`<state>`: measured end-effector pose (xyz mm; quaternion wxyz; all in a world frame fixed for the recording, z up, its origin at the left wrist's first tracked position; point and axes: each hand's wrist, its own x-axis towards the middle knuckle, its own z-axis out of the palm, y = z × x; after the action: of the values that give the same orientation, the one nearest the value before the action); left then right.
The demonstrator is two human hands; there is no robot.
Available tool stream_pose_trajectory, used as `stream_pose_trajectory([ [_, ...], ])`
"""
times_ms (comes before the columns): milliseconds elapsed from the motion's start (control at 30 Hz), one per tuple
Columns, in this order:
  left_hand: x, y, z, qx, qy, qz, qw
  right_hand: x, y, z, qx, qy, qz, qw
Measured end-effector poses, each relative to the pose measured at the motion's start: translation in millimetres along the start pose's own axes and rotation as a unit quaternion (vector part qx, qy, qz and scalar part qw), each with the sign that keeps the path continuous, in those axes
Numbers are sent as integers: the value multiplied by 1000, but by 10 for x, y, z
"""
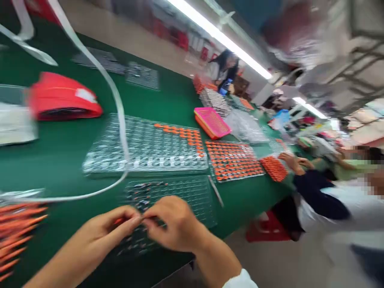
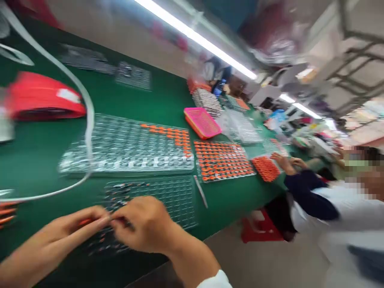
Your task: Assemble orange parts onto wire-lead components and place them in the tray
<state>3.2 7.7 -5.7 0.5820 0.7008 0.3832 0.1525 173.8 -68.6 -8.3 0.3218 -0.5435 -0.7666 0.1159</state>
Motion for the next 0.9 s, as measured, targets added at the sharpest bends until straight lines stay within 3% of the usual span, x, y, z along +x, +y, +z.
stream_pose_trajectory([
  [100, -66, -12, -52, -66, -1, -17, 998, -9, -10, -60, 60, 42, 10, 997],
  [300, -67, -12, -25, -186, 26, -44, 981, -14, 3, -45, 128, 33, 26, 991],
  [667, -121, -14, -67, -214, 25, -8, 977, 5, -31, -65, 116, 69, 20, 991],
  [900, -75, -39, -44, -244, -34, -38, 968, -1, -31, -54, 132, 64, -11, 989],
])
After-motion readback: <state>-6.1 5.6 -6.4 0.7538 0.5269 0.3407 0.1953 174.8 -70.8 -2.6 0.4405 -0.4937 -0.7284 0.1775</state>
